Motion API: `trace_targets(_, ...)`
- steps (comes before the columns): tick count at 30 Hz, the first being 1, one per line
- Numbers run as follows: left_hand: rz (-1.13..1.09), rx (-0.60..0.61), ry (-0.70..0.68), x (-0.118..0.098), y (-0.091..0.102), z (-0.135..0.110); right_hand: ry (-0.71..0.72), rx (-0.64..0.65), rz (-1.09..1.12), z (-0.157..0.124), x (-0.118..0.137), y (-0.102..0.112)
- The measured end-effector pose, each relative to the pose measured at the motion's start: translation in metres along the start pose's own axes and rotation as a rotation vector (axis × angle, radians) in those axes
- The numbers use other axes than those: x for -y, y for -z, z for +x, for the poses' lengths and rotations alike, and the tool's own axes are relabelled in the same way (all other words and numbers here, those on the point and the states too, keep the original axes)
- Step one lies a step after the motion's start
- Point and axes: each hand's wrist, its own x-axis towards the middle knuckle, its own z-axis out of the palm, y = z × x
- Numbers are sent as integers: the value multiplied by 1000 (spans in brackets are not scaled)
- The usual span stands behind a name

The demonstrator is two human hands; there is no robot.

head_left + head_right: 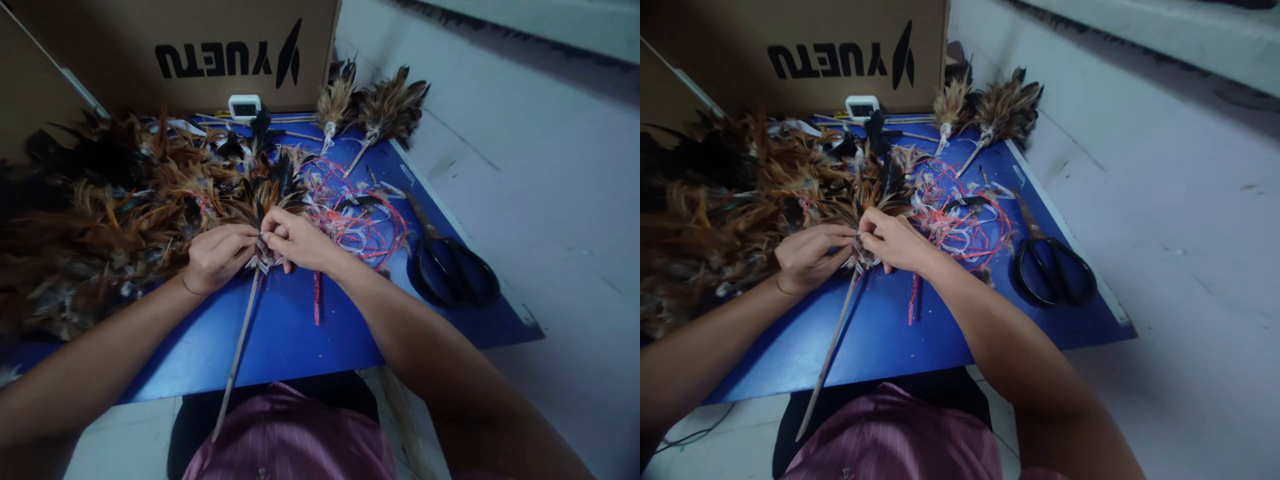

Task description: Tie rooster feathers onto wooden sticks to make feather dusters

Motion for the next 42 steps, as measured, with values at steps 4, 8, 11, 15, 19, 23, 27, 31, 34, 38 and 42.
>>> trace_targets(4, 6, -7, -8, 1, -1, -1, -5, -26, 1, 0, 2, 1)
trace_targets(8, 8, -10, -12, 2, -2, -3, 19, -72, -1, 0, 2, 3)
trace_targets(11, 12, -9, -8, 2, -2, -3, 49, -56, 6, 0, -1, 1)
trace_targets(15, 28, 0, 7, 1, -2, -1, 60, -7, -4, 0, -2, 0)
trace_targets(19, 40, 3, 3, 1, -2, -2, 46, -45, -45, -1, 1, 4)
trace_targets(23, 32, -7, -12, 2, -2, -3, 81, -144, -69, 1, 0, 8)
trace_targets(27, 43, 8, 2, 1, -3, -2, 160, -128, -151, 3, -5, 8)
trace_targets(31, 45, -4, 2, 1, -2, -2, 168, -105, -174, 3, -4, 8)
trace_targets(34, 15, -15, -18, 2, -2, -3, 183, -135, -231, 2, 0, 9)
trace_targets(38, 28, 0, -11, 3, -3, -4, 216, -155, -327, 1, 3, 10)
trace_targets(42, 7, 7, 6, 1, -2, -4, 171, -160, -370, 1, 4, 10)
